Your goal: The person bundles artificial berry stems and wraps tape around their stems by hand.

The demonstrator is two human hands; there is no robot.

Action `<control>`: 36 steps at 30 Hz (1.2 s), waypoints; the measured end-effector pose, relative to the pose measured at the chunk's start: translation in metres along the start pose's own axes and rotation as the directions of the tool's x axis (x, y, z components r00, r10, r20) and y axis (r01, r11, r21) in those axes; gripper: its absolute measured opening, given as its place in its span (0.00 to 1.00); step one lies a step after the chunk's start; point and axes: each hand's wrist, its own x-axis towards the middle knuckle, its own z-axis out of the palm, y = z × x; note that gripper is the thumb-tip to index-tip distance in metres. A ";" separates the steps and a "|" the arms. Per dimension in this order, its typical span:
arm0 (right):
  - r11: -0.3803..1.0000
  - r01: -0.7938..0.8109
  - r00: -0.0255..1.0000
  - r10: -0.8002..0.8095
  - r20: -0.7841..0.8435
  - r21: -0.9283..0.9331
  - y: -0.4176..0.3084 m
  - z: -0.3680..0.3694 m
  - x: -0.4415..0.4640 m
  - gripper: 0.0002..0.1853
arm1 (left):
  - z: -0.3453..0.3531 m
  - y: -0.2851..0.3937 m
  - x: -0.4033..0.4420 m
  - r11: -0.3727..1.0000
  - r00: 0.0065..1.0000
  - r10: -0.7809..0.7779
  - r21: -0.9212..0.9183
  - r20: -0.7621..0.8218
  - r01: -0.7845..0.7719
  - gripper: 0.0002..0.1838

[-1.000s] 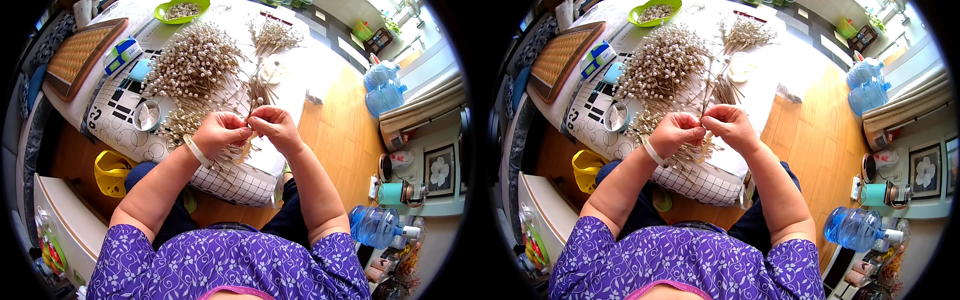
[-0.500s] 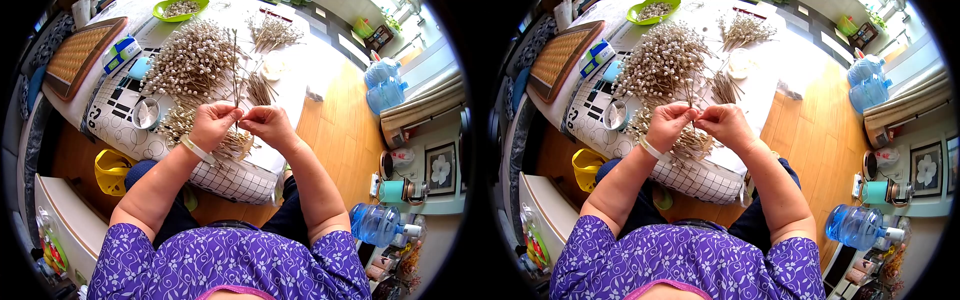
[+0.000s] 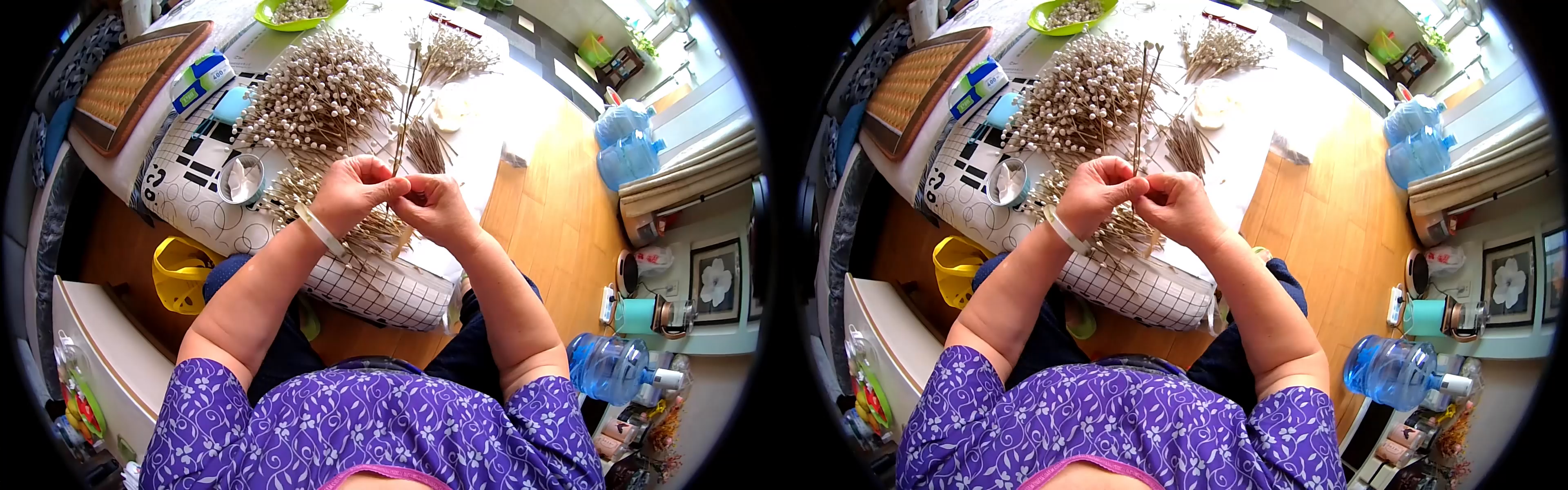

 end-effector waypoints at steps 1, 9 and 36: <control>1.000 0.000 1.000 0.000 -0.017 -0.028 -0.002 0.000 0.001 0.06 | 0.006 0.003 -0.002 0.999 0.999 0.032 -0.040 -0.002 -0.032 0.06; 1.000 0.029 0.997 -0.029 -0.065 -0.008 0.008 0.000 0.002 0.08 | 0.004 0.004 0.000 0.988 0.987 0.141 0.071 -0.080 -0.136 0.06; 0.995 -0.082 0.997 0.082 0.007 0.055 -0.002 0.001 -0.001 0.06 | -0.007 0.010 0.003 0.997 0.993 0.076 -0.038 0.090 -0.073 0.21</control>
